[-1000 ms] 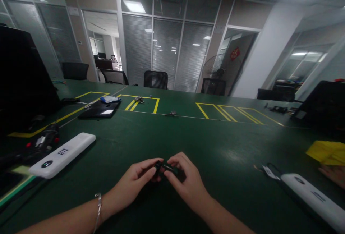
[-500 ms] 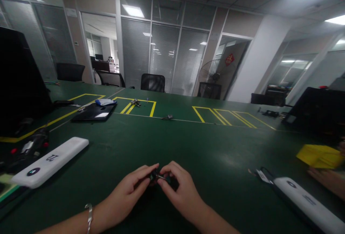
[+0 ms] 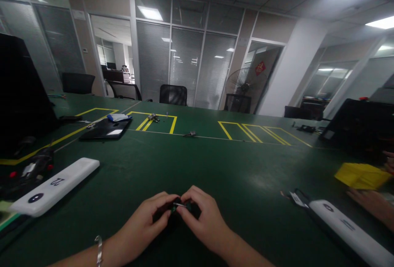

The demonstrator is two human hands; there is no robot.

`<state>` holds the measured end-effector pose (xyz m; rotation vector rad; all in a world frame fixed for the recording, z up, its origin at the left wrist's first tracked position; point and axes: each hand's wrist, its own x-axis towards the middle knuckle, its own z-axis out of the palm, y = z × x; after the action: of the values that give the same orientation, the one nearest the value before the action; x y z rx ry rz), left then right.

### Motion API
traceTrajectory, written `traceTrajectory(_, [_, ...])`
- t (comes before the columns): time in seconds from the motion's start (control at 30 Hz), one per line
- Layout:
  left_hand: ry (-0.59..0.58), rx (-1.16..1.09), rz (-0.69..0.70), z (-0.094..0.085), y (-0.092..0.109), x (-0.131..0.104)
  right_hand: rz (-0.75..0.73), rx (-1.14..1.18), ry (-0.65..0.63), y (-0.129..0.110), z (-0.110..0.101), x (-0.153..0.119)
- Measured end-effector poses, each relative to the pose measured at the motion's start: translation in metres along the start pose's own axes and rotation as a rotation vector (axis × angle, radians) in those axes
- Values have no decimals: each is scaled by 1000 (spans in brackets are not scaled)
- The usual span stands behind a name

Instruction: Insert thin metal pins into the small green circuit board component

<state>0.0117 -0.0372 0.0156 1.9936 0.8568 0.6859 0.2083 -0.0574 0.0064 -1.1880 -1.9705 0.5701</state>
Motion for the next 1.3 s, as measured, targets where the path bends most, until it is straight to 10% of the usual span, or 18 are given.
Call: traceTrajectory(1.3, [87,229,45,8,1,-4,16,-143,-32,-10,5,-2])
